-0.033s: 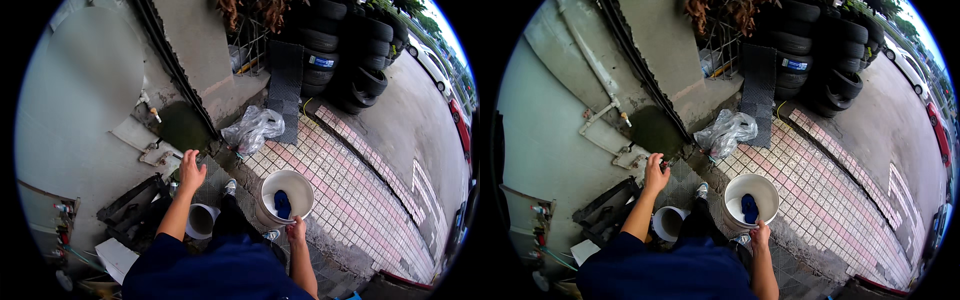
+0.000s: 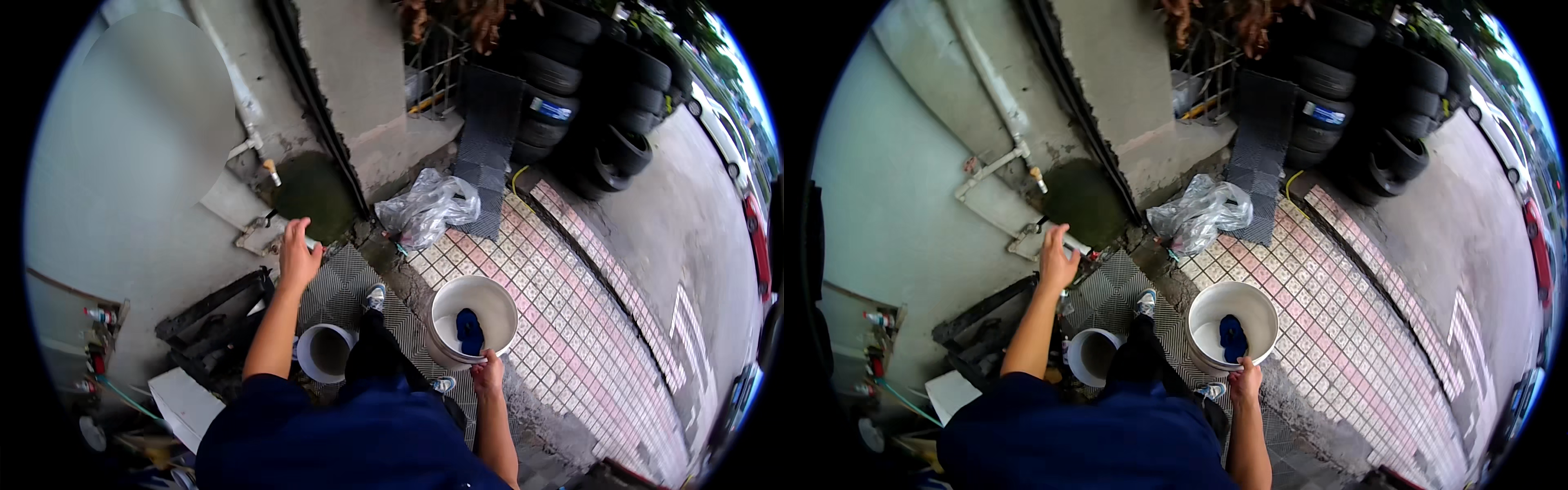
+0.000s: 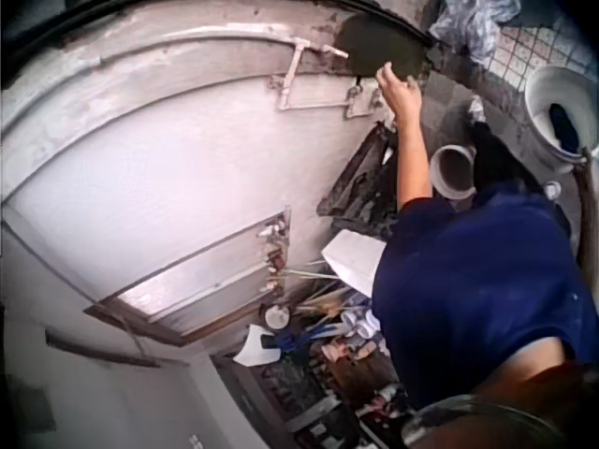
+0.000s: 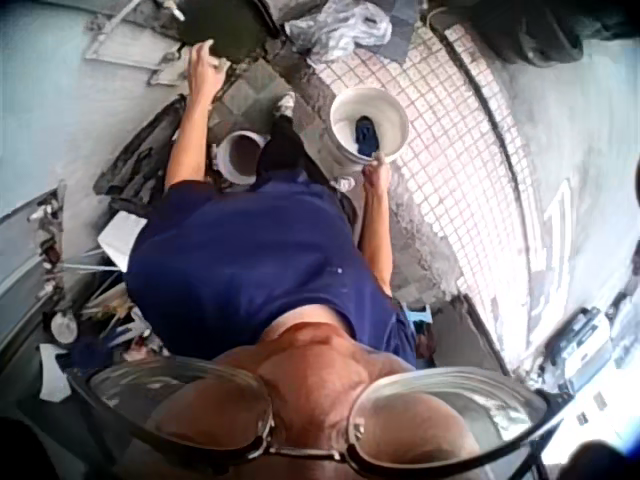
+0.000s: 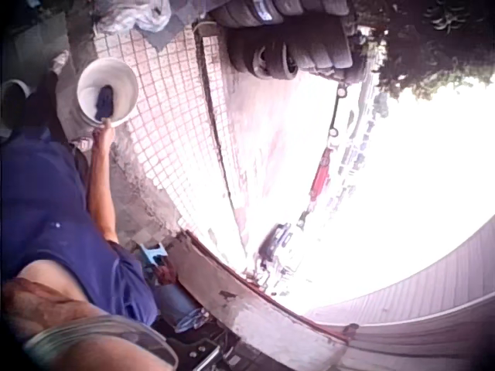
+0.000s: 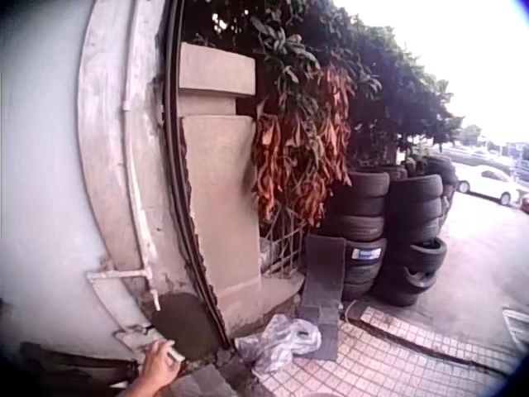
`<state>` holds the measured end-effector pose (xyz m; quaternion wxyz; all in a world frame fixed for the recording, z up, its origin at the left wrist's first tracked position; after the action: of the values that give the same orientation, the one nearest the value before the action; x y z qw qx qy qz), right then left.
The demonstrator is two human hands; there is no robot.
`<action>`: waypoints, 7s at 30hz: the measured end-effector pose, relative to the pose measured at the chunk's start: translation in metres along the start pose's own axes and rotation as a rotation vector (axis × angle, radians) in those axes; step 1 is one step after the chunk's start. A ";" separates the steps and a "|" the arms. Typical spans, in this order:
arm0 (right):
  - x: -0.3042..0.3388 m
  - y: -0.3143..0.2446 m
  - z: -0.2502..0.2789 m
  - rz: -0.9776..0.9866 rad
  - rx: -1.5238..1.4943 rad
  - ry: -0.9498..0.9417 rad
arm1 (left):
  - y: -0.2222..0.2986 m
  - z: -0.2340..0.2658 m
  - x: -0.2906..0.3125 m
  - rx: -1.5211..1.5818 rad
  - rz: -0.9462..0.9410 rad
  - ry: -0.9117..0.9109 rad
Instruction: The person wipes the rear windshield of a maroon car with a blue cloth, then walks to a water tap, fills a bucket, and washes the cloth. The person returns to the car and continues wiping the rear windshield and surrounding body panels.
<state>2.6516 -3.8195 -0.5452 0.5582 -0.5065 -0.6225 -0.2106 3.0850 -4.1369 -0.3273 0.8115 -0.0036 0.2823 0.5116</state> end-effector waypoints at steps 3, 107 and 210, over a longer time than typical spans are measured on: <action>-0.044 -0.004 -0.101 0.070 0.202 0.066 | -0.137 0.043 -0.070 -0.074 -0.008 0.062; -0.144 0.216 -0.658 -0.152 0.692 -0.191 | -0.370 -0.078 -0.199 -0.389 0.076 -0.001; -0.129 0.235 -0.641 -0.088 1.301 0.107 | -0.361 -0.071 -0.197 -0.299 0.095 0.048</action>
<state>3.1464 -4.3075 -0.5490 0.7719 -0.0281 -0.6142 0.1616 3.2903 -4.4925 -0.3986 0.7699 -0.1232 0.2223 0.5853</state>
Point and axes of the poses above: each hand's wrist, its own x-axis away from the middle knuckle, its own z-axis out of the back of the hand, y = z × x, the point moved 7 cm from there along -x, towards the middle knuckle, and after that the axes turned 15 degrees about -z, right-handed, at the moved point
